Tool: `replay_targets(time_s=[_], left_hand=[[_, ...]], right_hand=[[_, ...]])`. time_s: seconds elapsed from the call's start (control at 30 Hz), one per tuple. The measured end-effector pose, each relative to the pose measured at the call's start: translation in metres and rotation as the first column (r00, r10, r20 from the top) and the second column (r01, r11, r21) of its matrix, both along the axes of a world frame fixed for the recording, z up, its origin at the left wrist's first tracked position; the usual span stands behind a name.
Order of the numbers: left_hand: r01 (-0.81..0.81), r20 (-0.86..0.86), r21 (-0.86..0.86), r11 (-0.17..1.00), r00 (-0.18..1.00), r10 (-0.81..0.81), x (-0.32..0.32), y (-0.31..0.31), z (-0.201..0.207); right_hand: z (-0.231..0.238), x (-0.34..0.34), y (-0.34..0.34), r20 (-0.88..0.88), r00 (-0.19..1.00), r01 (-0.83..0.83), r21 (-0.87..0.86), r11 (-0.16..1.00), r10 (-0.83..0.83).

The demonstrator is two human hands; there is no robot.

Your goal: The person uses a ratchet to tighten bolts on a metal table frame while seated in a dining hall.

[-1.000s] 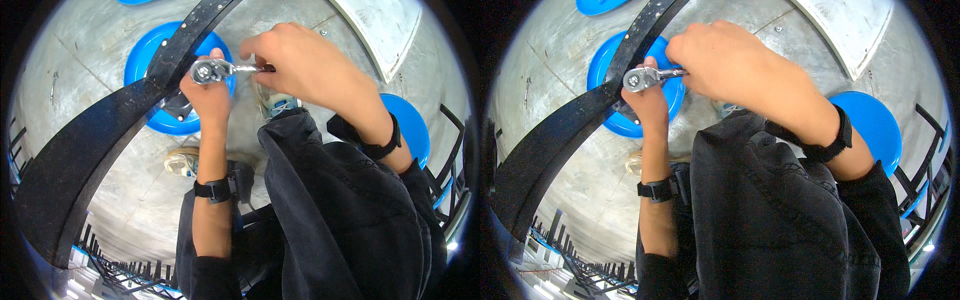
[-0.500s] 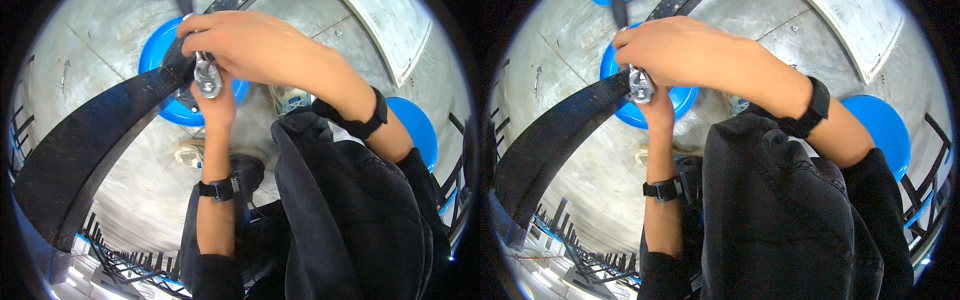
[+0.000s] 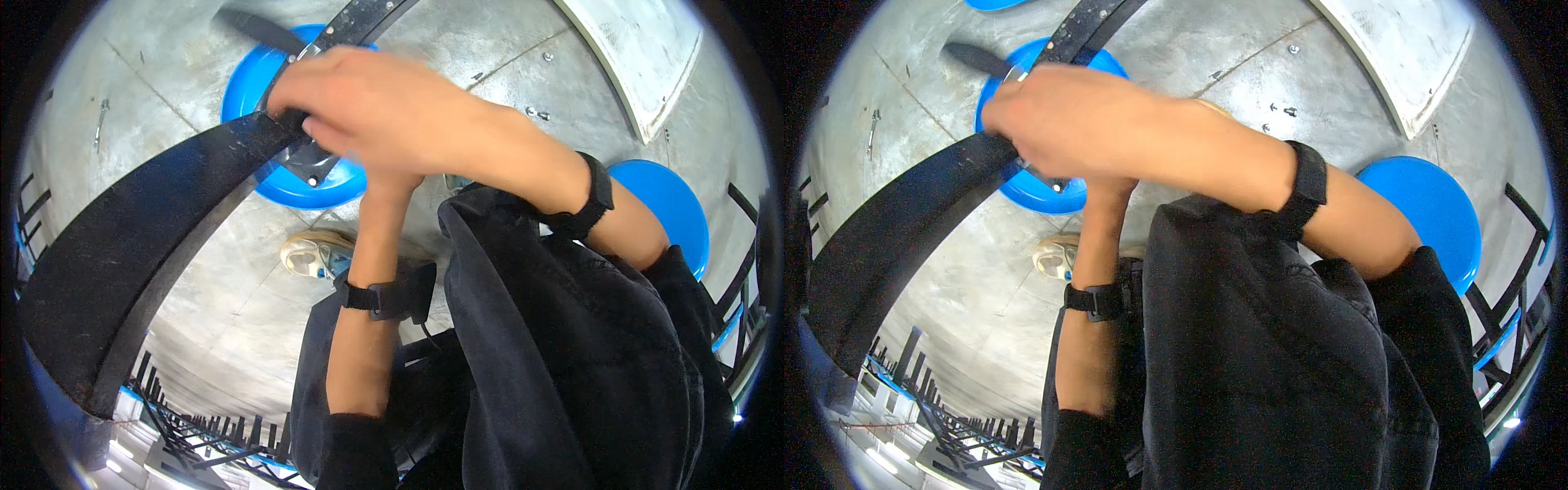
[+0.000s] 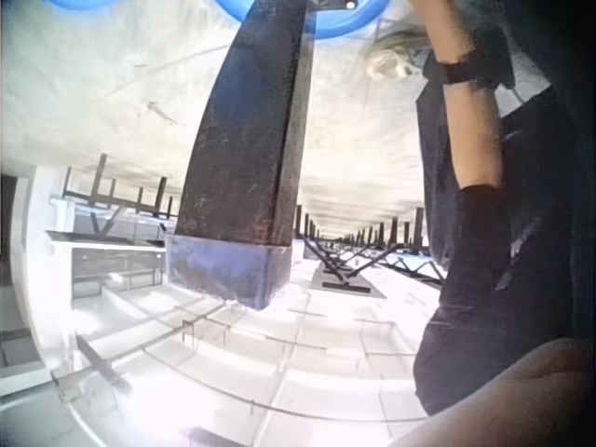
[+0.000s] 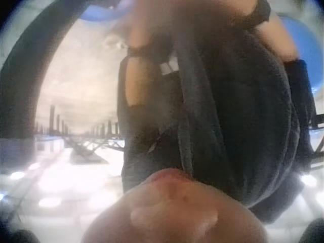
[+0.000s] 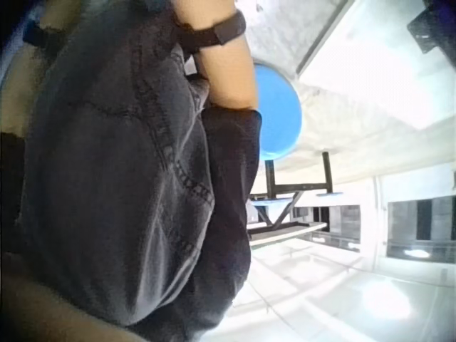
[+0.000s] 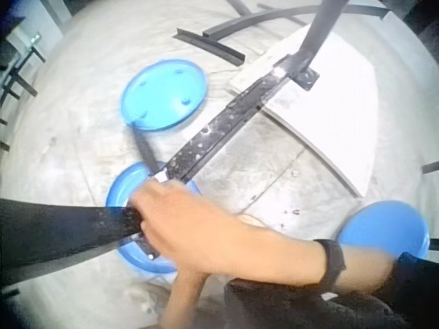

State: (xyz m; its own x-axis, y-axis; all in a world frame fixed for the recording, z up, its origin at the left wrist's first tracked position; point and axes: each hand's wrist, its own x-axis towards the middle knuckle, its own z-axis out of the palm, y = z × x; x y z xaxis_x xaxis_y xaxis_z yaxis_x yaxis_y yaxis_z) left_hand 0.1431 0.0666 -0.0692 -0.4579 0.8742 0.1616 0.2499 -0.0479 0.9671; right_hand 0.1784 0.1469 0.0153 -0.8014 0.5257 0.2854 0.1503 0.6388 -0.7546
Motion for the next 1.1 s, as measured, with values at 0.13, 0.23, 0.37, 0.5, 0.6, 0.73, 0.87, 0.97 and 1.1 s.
replay_targets(time_s=[0.13,0.23,0.37,0.5,0.6,0.73,0.87,0.97,1.1], left_hand=[[-0.034,-0.022,-0.035,0.999,0.999,0.033,-0.010,-0.008,0.003],[-0.079,0.033,-0.059,0.995,0.996,0.081,-0.012,-0.005,0.006],[-0.157,0.191,-0.187,0.970,0.962,0.193,-0.023,0.002,0.022],[-0.227,0.201,-0.138,0.964,0.947,0.251,-0.016,-0.002,0.015],[-0.088,0.086,-0.089,0.992,0.992,0.095,-0.003,-0.006,-0.006],[-0.076,0.045,-0.069,0.995,0.996,0.079,-0.003,-0.011,0.003],[-0.035,0.003,-0.047,0.998,0.999,0.036,-0.008,-0.011,0.005],[-0.025,-0.027,-0.039,0.999,0.999,0.024,-0.005,-0.005,0.000],[-0.068,-0.020,-0.025,0.997,0.998,0.068,0.001,-0.006,0.001]], right_hand=[[0.000,-0.006,-0.007,0.124,0.981,-0.150,0.015,0.989,0.147],[-0.004,0.017,0.004,0.204,0.978,0.046,-0.005,0.999,-0.044],[0.006,0.036,0.017,0.353,0.922,0.223,-0.141,0.964,-0.162],[0.009,0.021,0.007,0.361,0.900,0.251,0.028,0.968,-0.244],[-0.001,0.010,-0.005,0.222,0.958,0.156,0.130,0.979,-0.182],[0.003,0.002,-0.014,0.205,0.971,-0.163,0.167,0.973,0.127],[-0.001,0.005,-0.004,0.228,0.973,-0.056,0.091,0.994,0.034],[0.007,0.011,-0.001,0.302,0.945,0.135,0.000,0.991,-0.128],[0.015,0.015,-0.004,0.391,0.910,0.152,-0.007,0.988,-0.137]])
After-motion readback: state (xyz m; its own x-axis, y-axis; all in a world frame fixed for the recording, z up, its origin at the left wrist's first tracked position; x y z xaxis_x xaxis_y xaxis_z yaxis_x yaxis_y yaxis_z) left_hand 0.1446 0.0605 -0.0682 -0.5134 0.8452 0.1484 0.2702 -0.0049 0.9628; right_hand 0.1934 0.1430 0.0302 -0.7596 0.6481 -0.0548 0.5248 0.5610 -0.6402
